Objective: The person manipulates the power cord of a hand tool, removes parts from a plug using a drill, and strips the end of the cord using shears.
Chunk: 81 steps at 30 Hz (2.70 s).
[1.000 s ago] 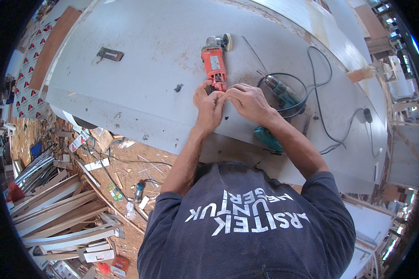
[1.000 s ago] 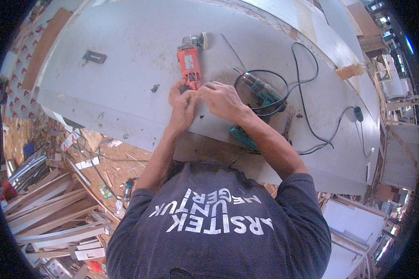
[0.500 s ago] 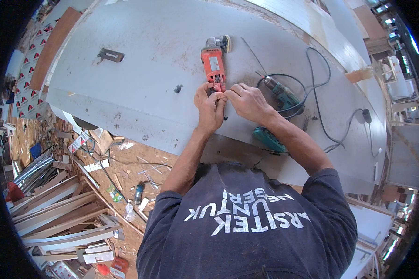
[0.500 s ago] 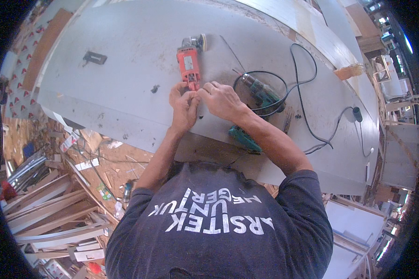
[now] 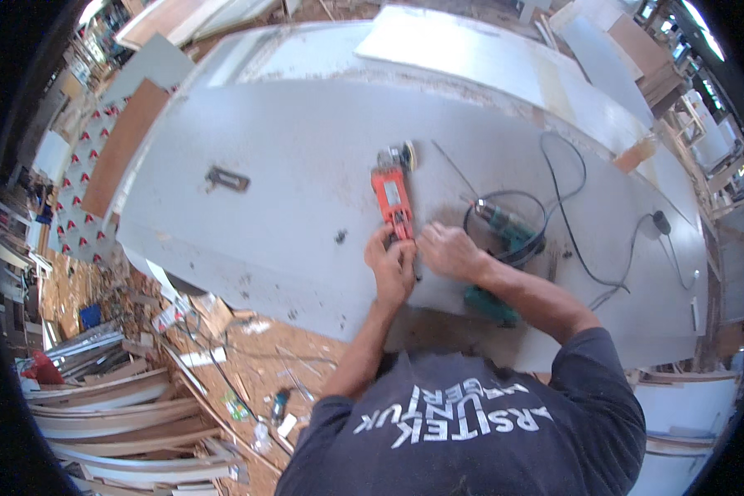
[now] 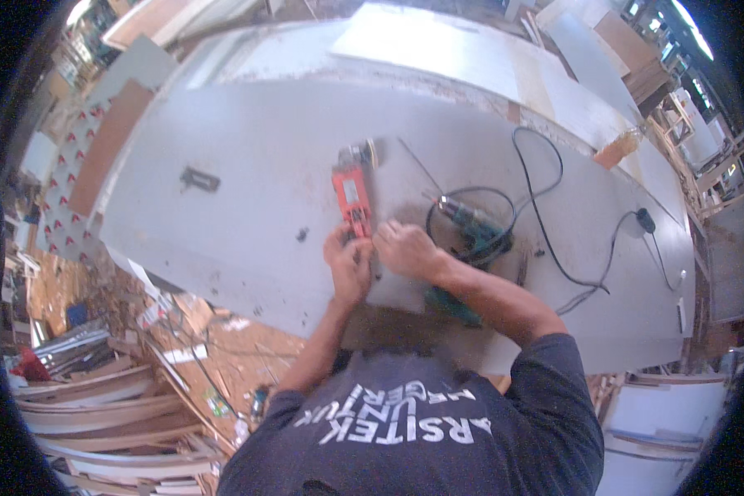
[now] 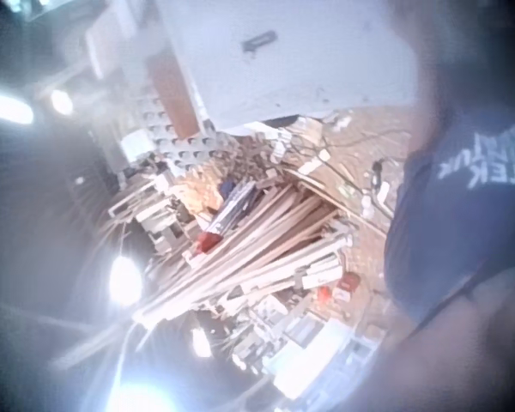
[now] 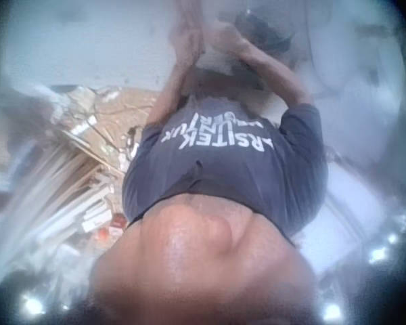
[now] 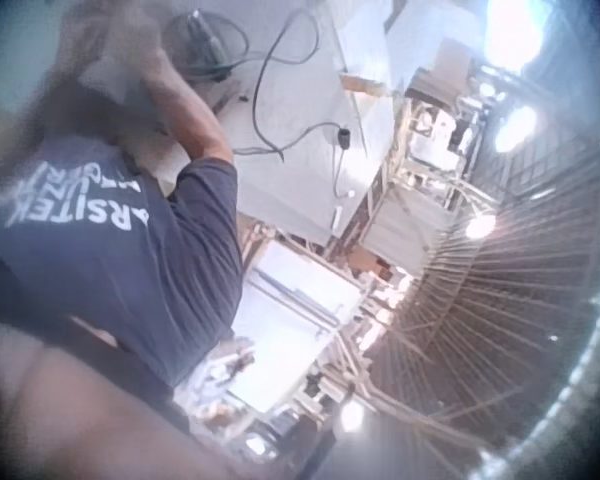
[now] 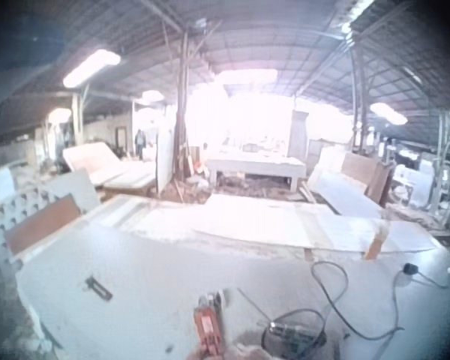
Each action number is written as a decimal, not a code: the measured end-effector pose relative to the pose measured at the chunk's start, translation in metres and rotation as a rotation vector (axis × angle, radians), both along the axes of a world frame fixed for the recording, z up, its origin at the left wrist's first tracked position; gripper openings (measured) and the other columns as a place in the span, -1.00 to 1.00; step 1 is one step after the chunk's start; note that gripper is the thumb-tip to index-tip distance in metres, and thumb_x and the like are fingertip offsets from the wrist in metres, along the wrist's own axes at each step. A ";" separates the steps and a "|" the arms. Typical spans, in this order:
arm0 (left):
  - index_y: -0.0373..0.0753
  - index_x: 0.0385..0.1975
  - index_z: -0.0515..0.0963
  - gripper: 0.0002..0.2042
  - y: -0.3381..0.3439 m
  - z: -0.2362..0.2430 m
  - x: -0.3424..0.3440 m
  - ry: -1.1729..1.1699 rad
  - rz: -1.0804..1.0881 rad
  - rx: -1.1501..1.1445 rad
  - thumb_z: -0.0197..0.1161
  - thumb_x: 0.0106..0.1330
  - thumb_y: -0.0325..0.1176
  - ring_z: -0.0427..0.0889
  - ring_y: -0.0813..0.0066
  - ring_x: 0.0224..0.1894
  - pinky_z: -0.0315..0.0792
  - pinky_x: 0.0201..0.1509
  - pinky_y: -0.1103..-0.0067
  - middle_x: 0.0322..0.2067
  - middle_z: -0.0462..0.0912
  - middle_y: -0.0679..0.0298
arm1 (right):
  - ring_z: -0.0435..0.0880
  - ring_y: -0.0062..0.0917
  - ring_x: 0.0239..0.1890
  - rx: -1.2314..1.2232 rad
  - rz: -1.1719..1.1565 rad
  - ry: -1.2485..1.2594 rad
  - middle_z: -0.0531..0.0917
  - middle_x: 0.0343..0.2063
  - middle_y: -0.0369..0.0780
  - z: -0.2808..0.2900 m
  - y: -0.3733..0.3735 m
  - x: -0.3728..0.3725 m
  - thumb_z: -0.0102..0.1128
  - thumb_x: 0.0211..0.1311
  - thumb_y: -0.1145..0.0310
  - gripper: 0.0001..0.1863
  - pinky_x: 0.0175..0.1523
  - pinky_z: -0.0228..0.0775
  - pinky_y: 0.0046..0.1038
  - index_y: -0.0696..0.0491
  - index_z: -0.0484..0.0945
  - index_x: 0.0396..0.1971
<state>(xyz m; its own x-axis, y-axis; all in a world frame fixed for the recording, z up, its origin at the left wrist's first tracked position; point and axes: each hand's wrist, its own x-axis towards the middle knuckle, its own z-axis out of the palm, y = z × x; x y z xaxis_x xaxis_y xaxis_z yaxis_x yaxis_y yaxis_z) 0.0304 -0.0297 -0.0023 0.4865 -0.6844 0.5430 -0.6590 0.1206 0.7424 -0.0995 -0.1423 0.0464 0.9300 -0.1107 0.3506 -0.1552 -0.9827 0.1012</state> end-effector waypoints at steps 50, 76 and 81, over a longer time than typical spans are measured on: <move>-0.31 -0.25 0.68 -0.81 0.009 0.001 0.008 0.297 -0.121 0.013 0.21 0.15 -0.55 0.32 0.06 0.24 0.18 0.36 0.29 0.12 0.42 -0.03 | 0.65 -0.23 -0.24 0.302 -0.187 0.057 0.57 -0.34 -0.09 0.018 0.029 0.006 0.19 0.07 0.43 -0.83 -0.23 0.56 -0.24 0.17 0.51 -0.34; -0.37 0.09 0.18 -0.50 0.001 0.031 -0.032 1.152 0.060 0.141 0.33 0.31 -0.39 0.63 0.51 -0.40 0.40 -0.63 0.63 -0.27 0.64 0.05 | 0.60 -0.65 -0.33 1.321 -0.569 -0.187 0.69 -0.40 -0.24 0.012 0.006 0.002 0.24 0.23 0.43 -0.77 -0.22 0.47 -0.52 0.24 0.62 -0.17; -0.32 0.08 0.20 -0.54 0.000 0.024 -0.037 1.436 0.087 0.093 0.31 0.32 -0.44 0.60 0.50 -0.58 0.32 -0.70 0.67 -0.27 0.66 0.09 | 0.71 -0.19 -0.27 0.906 -0.625 -0.343 0.71 -0.36 -0.08 0.018 0.024 0.005 0.20 0.17 0.40 -0.86 -0.15 0.52 -0.28 0.08 0.69 -0.33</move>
